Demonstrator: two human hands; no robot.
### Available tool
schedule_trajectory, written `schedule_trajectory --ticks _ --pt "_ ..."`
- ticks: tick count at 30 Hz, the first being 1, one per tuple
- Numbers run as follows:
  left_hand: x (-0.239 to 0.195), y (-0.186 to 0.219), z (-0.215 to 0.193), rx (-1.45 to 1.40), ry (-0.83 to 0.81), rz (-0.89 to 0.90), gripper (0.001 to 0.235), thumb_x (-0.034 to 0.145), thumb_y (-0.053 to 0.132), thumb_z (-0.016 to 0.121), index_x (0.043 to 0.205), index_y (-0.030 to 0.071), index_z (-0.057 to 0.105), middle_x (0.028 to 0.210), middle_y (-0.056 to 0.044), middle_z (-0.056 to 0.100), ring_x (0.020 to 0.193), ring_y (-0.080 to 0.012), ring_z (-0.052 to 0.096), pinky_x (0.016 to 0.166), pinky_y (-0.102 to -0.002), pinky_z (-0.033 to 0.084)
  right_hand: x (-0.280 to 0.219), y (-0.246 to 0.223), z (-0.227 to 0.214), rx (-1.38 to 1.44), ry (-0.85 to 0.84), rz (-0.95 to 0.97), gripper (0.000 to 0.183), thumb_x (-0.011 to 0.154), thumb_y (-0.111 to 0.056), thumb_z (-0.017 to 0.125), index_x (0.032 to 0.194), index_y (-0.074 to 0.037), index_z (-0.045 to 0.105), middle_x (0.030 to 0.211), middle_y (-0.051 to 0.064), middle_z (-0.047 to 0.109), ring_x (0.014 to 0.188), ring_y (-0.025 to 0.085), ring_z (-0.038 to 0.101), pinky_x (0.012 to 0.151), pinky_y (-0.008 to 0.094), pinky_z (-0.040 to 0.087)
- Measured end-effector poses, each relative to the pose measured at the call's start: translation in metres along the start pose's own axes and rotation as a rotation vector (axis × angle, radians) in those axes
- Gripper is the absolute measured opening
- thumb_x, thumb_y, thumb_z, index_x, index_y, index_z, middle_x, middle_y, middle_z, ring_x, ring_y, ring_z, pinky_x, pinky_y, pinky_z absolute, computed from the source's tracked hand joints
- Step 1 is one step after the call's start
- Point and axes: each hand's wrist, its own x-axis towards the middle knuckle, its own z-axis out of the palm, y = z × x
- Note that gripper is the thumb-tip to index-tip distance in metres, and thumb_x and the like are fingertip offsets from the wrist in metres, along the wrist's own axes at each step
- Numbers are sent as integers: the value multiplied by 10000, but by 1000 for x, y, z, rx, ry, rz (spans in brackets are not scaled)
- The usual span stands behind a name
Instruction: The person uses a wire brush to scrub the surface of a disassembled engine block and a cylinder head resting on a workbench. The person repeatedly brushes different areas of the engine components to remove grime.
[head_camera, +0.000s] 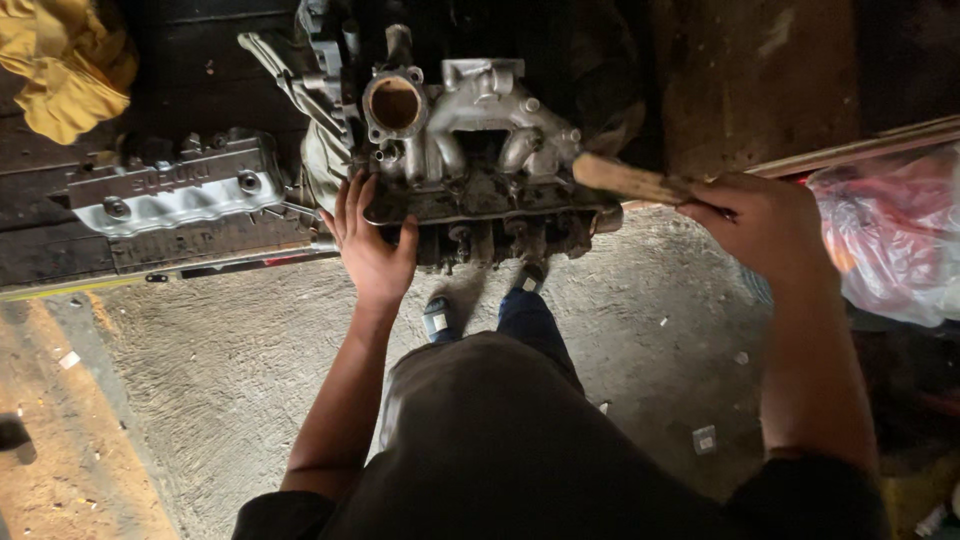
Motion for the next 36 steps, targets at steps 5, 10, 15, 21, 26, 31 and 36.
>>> schedule_trajectory --ticks 5,10,15,21,26,31,36 --pt "-1 -1 0 -5 2 10 685 928 343 708 1516 82 474 1586 -151 479 1549 -396 339 1278 -661 75 3 -32 30 142 -46 44 326 954 -379 780 1244 -231 790 972 40 777 649 141 666 562 289 534" --pt "-1 -2 0 10 -8 6 696 917 324 712 1521 81 465 1595 -144 472 1552 -386 328 1278 -667 74 9 -51 62 148 127 -175 335 967 -399 774 1245 -213 760 1042 40 769 815 173 714 695 304 565" --pt "0 -3 -2 -3 -22 3 708 907 324 737 1514 76 467 1595 -144 464 1546 -376 325 1270 -665 70 -2 -31 33 65 -46 104 308 955 -347 802 1221 -193 797 977 69 771 724 207 704 651 331 552" --pt "0 -3 1 -7 -1 6 720 884 308 751 1510 82 476 1583 -129 482 1543 -368 337 1275 -651 88 -17 -37 18 189 166 36 343 1017 -367 772 1308 -188 745 1132 69 754 918 215 740 776 330 579" --pt "0 -5 2 -4 -3 10 716 879 309 754 1501 84 479 1580 -129 484 1539 -374 338 1271 -649 84 -6 -58 44 76 37 30 307 941 -405 788 1181 -214 787 1035 42 786 809 217 741 703 342 582" --pt "-1 -7 4 -7 10 17 725 886 314 753 1513 86 470 1591 -128 478 1545 -370 338 1273 -648 79 -6 -46 26 -39 -34 151 311 948 -397 794 1205 -223 808 958 80 761 764 260 712 647 381 550" --pt "0 -8 6 -17 13 28 741 873 318 745 1512 72 462 1592 -148 463 1541 -386 322 1269 -649 75 -23 -46 8 -32 68 230 359 968 -344 801 1311 -240 778 940 79 758 726 236 692 655 373 535"
